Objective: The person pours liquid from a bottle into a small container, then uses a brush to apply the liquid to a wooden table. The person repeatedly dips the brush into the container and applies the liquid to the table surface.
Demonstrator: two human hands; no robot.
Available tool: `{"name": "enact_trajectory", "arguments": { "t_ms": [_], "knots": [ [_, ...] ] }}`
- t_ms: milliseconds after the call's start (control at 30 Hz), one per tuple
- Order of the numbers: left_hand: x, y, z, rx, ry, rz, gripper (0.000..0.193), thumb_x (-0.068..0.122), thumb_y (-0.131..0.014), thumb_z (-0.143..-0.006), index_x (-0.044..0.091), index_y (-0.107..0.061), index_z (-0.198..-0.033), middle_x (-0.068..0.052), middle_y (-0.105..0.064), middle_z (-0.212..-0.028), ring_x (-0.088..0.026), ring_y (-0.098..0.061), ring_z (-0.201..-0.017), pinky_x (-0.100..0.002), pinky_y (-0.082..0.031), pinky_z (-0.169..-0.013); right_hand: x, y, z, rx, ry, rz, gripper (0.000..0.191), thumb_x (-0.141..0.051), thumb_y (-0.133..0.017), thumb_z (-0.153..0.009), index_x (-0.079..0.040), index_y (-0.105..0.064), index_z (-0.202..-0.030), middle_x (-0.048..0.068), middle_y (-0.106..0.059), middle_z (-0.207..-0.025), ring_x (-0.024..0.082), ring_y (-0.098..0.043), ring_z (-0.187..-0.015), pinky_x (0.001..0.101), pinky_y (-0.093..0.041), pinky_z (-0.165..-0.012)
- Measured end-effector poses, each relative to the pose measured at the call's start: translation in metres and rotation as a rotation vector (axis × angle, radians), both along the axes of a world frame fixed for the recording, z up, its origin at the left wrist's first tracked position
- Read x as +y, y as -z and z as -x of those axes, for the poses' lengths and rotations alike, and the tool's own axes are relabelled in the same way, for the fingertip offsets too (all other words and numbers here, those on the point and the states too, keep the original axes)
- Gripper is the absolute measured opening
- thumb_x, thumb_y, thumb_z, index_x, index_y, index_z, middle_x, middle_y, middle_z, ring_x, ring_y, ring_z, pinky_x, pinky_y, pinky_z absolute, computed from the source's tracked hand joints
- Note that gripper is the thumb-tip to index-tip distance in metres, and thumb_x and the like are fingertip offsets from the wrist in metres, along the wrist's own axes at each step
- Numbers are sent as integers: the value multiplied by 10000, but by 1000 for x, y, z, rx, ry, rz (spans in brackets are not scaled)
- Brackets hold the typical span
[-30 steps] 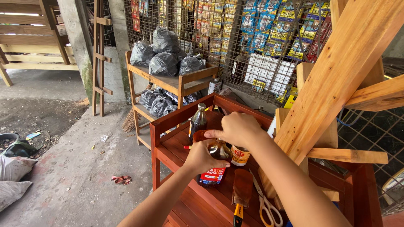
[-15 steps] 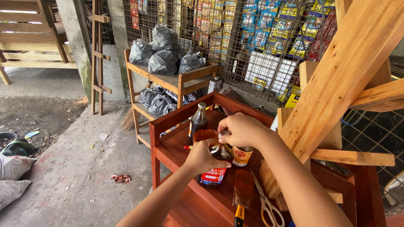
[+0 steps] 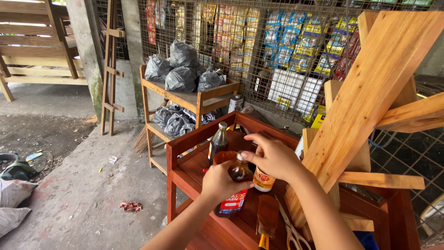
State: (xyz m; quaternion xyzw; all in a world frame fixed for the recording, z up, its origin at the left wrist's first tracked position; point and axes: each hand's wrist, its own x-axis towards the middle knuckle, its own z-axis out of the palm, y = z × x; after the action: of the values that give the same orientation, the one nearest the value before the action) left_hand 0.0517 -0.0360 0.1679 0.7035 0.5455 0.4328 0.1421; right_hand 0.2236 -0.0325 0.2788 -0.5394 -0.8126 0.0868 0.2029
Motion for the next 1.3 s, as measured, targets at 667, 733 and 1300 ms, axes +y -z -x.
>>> {"name": "enact_trajectory", "arguments": {
  "t_ms": [667, 733, 1300],
  "knots": [
    [115, 11, 107, -30, -543, 112, 722, 676, -868, -608, 80, -706, -982, -114, -771, -909, -316, -750, -865, -457, -585, -757, 18, 52, 40, 92, -4, 113, 303, -369, -733, -867, -168, -773, -1089, 42, -784, -832, 188, -731, -735, 360, -561, -715],
    [120, 16, 101, -17, -540, 110, 760, 685, -879, -594, 71, -687, -1000, -132, -760, -895, -329, -743, -859, -465, -588, -744, 20, 57, 34, 115, -22, 86, 294, -359, -737, -862, -157, -778, -1072, 42, -787, -844, 182, -734, -746, 354, -562, -714],
    [23, 87, 49, -272, -315, -595, 417, 41, -770, -772, 35, -600, -1153, -168, -564, -1156, -350, -571, -1125, -452, -496, -954, 4, 147, -52, 411, 424, -90, 137, -165, -712, -872, -84, -776, -962, 121, -775, -794, 236, -757, -712, 375, -587, -702]
  ]
}}
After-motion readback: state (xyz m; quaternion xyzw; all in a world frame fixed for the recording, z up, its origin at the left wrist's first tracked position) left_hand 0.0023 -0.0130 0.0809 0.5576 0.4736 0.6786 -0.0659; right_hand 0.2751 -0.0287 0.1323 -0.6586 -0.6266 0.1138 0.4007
